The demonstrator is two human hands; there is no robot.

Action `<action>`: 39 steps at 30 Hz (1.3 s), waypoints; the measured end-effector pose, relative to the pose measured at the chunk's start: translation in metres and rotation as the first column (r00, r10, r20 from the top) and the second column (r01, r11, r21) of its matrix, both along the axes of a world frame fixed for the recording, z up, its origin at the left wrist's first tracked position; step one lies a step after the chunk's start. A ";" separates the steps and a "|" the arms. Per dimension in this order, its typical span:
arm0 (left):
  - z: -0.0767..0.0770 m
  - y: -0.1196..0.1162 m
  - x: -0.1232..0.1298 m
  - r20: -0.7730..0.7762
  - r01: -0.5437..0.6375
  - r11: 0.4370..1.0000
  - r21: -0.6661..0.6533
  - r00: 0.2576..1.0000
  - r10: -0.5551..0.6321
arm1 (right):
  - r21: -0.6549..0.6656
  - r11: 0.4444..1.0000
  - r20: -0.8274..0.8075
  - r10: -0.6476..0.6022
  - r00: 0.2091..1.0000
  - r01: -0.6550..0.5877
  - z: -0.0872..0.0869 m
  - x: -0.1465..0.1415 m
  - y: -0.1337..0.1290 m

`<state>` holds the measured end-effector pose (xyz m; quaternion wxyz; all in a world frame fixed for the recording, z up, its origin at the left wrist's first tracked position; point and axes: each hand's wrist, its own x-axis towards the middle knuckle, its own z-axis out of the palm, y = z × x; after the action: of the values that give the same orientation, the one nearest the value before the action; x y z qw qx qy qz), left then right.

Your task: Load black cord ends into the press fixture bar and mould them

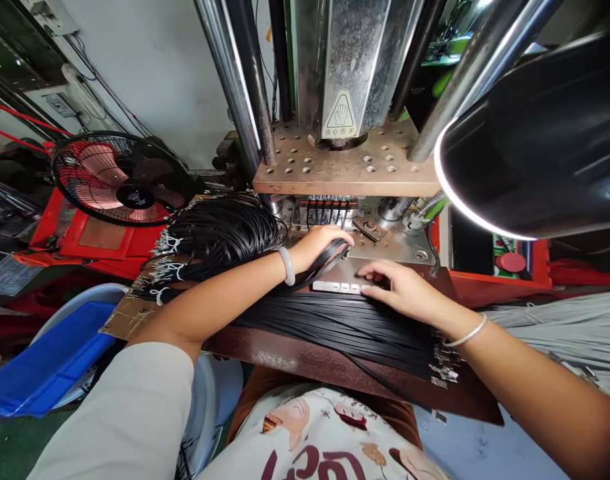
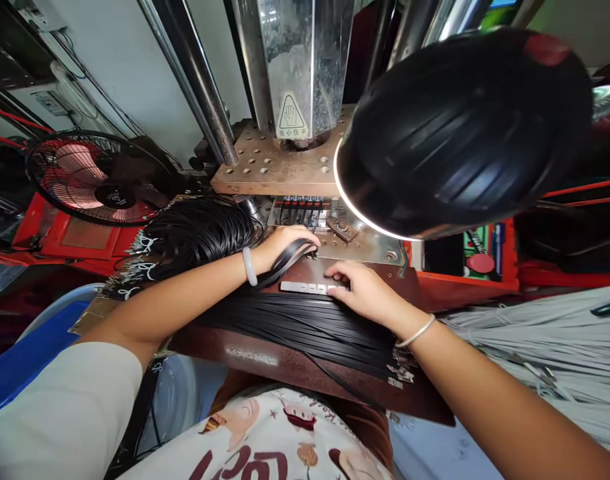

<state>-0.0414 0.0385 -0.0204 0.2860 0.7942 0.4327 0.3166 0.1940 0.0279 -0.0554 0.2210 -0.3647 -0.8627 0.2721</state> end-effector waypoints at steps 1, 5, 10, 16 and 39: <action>-0.002 -0.001 0.001 0.012 -0.007 1.000 -0.012 1.000 0.007 | -0.042 0.998 -0.077 -0.047 0.996 0.044 0.003 -0.006 -0.002; 0.000 -0.009 0.006 0.114 0.002 0.994 -0.106 0.993 0.011 | -0.344 0.938 -0.275 -0.138 0.952 0.036 0.008 -0.026 0.002; 0.010 -0.027 0.008 0.013 -0.048 0.997 0.053 0.999 0.047 | -0.377 0.925 -0.239 -0.152 0.959 0.053 0.010 -0.022 0.002; 0.000 -0.049 0.015 -0.056 -0.048 0.993 0.110 0.997 0.054 | -0.094 0.981 -0.234 -0.187 0.954 0.169 0.010 -0.010 -0.023; -0.029 -0.076 0.006 -0.046 0.038 0.978 0.206 0.999 -0.029 | 0.344 0.934 -0.050 0.127 0.991 -0.102 0.004 -0.015 -0.053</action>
<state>-0.0352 -0.0379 -0.0494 0.1979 0.8334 0.3901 0.3377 0.1785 -0.0247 -0.0517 0.2951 -0.2601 -0.9080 0.1443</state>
